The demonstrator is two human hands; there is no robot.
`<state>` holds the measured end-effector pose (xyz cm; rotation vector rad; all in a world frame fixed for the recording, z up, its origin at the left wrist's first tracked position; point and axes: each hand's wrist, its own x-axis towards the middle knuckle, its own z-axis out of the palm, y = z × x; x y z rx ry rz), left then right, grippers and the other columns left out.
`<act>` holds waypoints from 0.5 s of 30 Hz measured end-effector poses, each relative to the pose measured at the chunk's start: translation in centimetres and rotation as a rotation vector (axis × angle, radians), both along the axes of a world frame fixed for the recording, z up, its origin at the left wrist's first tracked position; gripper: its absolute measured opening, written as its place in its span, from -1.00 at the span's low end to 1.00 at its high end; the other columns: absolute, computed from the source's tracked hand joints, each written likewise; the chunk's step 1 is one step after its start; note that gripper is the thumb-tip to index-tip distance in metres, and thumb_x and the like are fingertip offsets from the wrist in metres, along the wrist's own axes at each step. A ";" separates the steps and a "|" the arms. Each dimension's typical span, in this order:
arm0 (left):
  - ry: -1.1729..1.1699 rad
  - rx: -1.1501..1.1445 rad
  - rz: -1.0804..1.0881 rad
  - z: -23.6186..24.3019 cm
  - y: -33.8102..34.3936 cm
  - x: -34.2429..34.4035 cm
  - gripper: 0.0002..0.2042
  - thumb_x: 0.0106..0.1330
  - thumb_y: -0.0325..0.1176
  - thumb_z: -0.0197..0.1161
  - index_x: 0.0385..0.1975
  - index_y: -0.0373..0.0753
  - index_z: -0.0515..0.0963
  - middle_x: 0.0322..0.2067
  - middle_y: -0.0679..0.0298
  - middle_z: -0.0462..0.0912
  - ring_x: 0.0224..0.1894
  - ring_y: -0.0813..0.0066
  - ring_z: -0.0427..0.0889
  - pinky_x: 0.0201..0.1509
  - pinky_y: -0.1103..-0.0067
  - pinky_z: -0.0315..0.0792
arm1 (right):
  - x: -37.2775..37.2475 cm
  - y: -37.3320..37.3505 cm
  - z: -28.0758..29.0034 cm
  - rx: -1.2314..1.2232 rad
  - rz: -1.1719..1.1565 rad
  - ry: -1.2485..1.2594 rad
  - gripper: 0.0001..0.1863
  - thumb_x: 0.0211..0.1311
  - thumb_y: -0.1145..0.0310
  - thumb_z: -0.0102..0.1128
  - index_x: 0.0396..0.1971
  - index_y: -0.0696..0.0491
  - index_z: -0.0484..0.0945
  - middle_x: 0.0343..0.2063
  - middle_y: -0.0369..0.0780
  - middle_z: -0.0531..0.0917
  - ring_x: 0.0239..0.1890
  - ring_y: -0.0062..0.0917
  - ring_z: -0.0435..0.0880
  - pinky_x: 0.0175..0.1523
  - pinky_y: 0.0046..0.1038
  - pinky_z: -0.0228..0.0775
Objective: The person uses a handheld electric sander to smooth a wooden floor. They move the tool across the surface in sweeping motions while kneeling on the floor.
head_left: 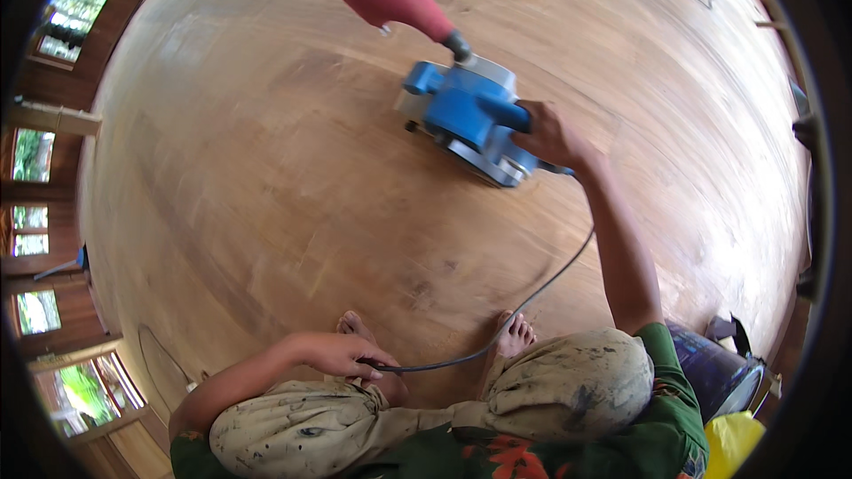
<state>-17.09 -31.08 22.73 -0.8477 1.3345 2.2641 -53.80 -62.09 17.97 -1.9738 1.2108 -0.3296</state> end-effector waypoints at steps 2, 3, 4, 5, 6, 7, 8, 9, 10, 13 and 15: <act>-0.045 0.041 0.078 1.0 1.2 0.8 -0.55 0.61 -0.27 0.13 0.45 -0.14 0.42 -0.26 0.28 0.70 -0.21 0.49 0.62 -0.06 0.51 0.52 | 6.4 -1.8 -1.2 -0.053 0.083 -0.035 -0.67 0.16 0.28 0.29 -0.15 0.19 0.61 -0.33 0.11 0.71 -0.21 0.01 0.72 -0.03 -0.05 0.53; -0.108 0.052 0.106 1.4 1.9 1.1 -0.54 0.61 -0.26 0.12 0.46 -0.14 0.41 -0.26 0.28 0.70 -0.21 0.49 0.62 -0.05 0.51 0.52 | 9.5 -2.4 -1.9 -0.093 0.125 -0.055 -0.66 0.19 0.24 0.32 -0.19 0.21 0.59 -0.30 0.13 0.71 -0.17 0.05 0.71 -0.02 -0.05 0.53; -0.151 0.073 0.143 2.0 2.6 1.5 -0.54 0.61 -0.26 0.12 0.46 -0.13 0.41 -0.26 0.27 0.70 -0.20 0.48 0.62 -0.04 0.51 0.52 | 13.0 -3.1 -2.5 -0.134 0.167 -0.063 -0.63 0.20 0.20 0.35 -0.20 0.21 0.59 -0.28 0.15 0.71 -0.14 0.06 0.71 -0.01 -0.03 0.53; -0.179 0.101 0.187 2.4 3.2 2.0 -0.54 0.61 -0.25 0.11 0.46 -0.13 0.40 -0.25 0.27 0.71 -0.20 0.48 0.62 -0.03 0.51 0.52 | 16.6 -3.7 -3.1 -0.162 0.181 -0.108 -0.63 0.20 0.18 0.36 -0.21 0.20 0.60 -0.27 0.14 0.72 -0.13 0.07 0.71 0.00 -0.03 0.54; -0.203 0.086 0.217 2.7 4.0 2.4 -0.54 0.61 -0.25 0.11 0.47 -0.12 0.40 -0.25 0.27 0.71 -0.20 0.48 0.63 -0.03 0.51 0.52 | 20.0 -4.1 -3.6 -0.188 0.193 -0.155 -0.63 0.20 0.16 0.36 -0.22 0.19 0.61 -0.26 0.14 0.72 -0.12 0.07 0.72 0.00 -0.02 0.54; -0.217 0.074 0.255 3.2 5.0 2.6 -0.54 0.62 -0.24 0.11 0.47 -0.11 0.40 -0.24 0.27 0.71 -0.19 0.48 0.63 -0.02 0.50 0.52 | 23.4 -4.5 -3.9 -0.179 0.177 -0.153 -0.62 0.19 0.15 0.36 -0.20 0.17 0.63 -0.24 0.13 0.73 -0.10 0.06 0.72 0.02 -0.04 0.55; -0.254 0.084 0.274 3.6 5.9 2.9 -0.54 0.62 -0.24 0.11 0.47 -0.10 0.40 -0.24 0.27 0.72 -0.19 0.48 0.63 -0.02 0.50 0.52 | 26.7 -4.9 -3.9 -0.156 0.152 -0.133 -0.62 0.18 0.14 0.36 -0.18 0.15 0.65 -0.23 0.11 0.73 -0.08 0.05 0.72 0.03 -0.05 0.56; -0.268 0.042 0.340 4.0 6.8 3.2 -0.55 0.62 -0.24 0.11 0.46 -0.10 0.41 -0.22 0.26 0.72 -0.18 0.48 0.64 -0.01 0.50 0.52 | 29.6 -5.2 -3.8 -0.163 0.160 -0.127 -0.61 0.17 0.14 0.36 -0.15 0.13 0.66 -0.20 0.10 0.74 -0.06 0.05 0.73 0.05 -0.06 0.57; -0.304 0.023 0.388 4.6 7.8 3.6 -0.55 0.62 -0.25 0.11 0.46 -0.10 0.42 -0.21 0.26 0.73 -0.16 0.48 0.64 -0.01 0.49 0.52 | 32.6 -5.4 -3.7 -0.156 0.161 -0.102 -0.61 0.16 0.13 0.36 -0.13 0.11 0.67 -0.18 0.09 0.74 -0.04 0.05 0.73 0.07 -0.07 0.57; -0.370 0.031 0.525 5.8 10.1 4.7 -0.54 0.57 -0.30 0.14 0.44 -0.14 0.44 -0.01 0.13 0.72 -0.01 0.35 0.66 0.13 0.43 0.51 | 39.4 -5.8 -3.4 -0.158 0.173 -0.090 -0.59 0.14 0.14 0.35 -0.09 0.09 0.70 -0.12 0.07 0.75 0.00 0.04 0.72 0.11 -0.08 0.58; -0.372 0.025 0.606 6.1 11.3 5.0 -0.55 0.54 -0.33 0.17 0.40 -0.17 0.47 0.07 0.07 0.71 0.06 0.27 0.67 0.19 0.38 0.51 | 42.3 -5.0 -3.9 -0.166 0.163 -0.098 -0.59 0.13 0.15 0.33 -0.09 0.09 0.70 -0.11 0.05 0.76 0.01 0.03 0.72 0.11 -0.08 0.58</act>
